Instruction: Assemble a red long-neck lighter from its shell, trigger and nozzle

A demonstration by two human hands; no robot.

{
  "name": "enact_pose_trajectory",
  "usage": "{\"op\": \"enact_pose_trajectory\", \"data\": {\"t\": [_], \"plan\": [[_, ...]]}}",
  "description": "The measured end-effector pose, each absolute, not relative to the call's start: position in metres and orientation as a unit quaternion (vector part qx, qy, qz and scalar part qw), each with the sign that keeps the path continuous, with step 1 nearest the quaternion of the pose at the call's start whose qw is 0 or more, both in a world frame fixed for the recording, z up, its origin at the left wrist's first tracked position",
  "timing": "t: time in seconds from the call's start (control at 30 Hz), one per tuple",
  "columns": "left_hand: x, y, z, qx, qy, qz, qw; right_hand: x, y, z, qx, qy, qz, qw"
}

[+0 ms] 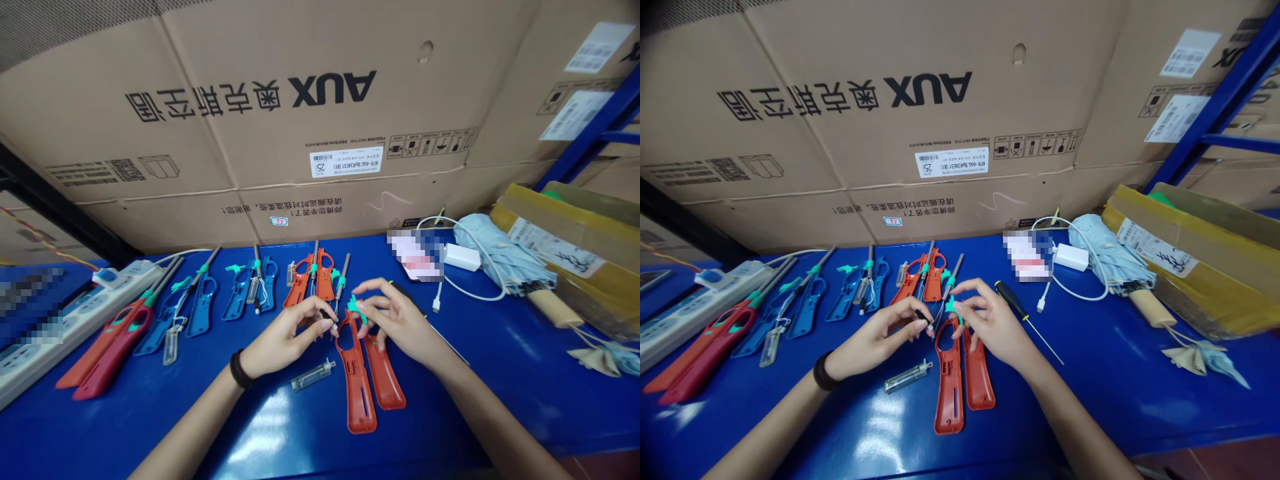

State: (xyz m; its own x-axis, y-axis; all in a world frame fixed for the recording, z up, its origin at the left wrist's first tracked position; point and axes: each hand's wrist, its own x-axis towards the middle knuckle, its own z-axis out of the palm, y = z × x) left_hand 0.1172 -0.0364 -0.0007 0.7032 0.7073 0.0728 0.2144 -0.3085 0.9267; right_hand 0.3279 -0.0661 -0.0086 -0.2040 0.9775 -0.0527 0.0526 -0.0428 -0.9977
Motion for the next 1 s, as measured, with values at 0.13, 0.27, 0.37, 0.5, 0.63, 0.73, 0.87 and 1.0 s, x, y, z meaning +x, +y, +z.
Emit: {"op": "enact_pose_trajectory", "data": {"t": [0.13,0.27,0.37,0.5,0.63,0.73,0.87,1.0], "plan": [[0.122,-0.037,-0.003,0.763,0.322,0.246,0.504,0.328,-0.066,-0.007,-0.501,-0.538,0.536,0.414],[0.125,-0.037,-0.007,0.777,0.335,0.250,0.471,0.328,-0.067,-0.008,-0.520,-0.538,0.527,0.404],[0.126,-0.037,-0.010,0.802,0.316,0.234,0.450,0.327,-0.067,-0.012,-0.478,-0.556,0.528,0.428],[0.129,-0.038,-0.013,0.830,0.293,0.241,0.409,0.324,-0.065,-0.017,-0.466,-0.557,0.545,0.419],[0.133,-0.039,-0.017,0.845,0.287,0.259,0.370,0.321,-0.063,-0.017,-0.461,-0.544,0.561,0.421],[0.135,-0.041,-0.018,0.851,0.295,0.262,0.345,0.319,-0.062,-0.017,-0.487,-0.519,0.558,0.426],[0.138,-0.044,-0.018,0.839,0.319,0.286,0.335,0.317,-0.061,-0.019,-0.504,-0.526,0.550,0.408],[0.140,-0.046,-0.016,0.835,0.323,0.286,0.341,0.318,-0.061,-0.020,-0.510,-0.519,0.528,0.437]]}}
